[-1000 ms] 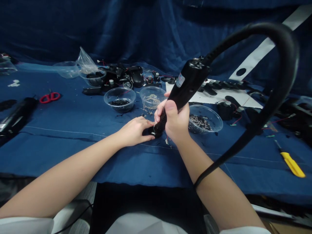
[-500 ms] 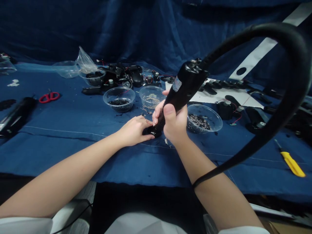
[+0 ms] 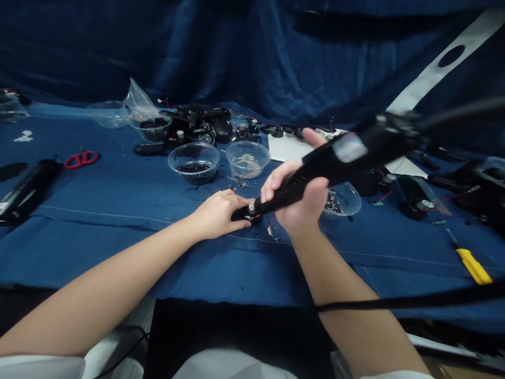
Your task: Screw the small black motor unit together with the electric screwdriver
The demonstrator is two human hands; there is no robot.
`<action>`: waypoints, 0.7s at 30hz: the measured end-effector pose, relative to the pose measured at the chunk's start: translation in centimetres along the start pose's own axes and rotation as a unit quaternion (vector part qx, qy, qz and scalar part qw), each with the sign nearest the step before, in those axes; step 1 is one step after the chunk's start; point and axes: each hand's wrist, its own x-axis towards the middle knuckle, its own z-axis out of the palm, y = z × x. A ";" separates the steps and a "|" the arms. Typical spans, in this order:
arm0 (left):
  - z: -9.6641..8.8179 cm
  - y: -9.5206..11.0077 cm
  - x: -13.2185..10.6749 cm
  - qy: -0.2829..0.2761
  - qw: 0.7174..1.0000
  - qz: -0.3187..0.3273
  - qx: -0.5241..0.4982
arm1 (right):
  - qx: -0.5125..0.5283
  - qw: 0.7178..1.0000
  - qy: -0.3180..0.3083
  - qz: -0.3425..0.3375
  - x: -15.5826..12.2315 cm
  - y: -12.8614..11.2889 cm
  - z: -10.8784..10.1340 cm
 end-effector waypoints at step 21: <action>-0.2 1.1 -1.1 0.056 0.997 0.050 -0.001 | -0.195 0.958 0.164 -0.129 0.4 0.9 -2.2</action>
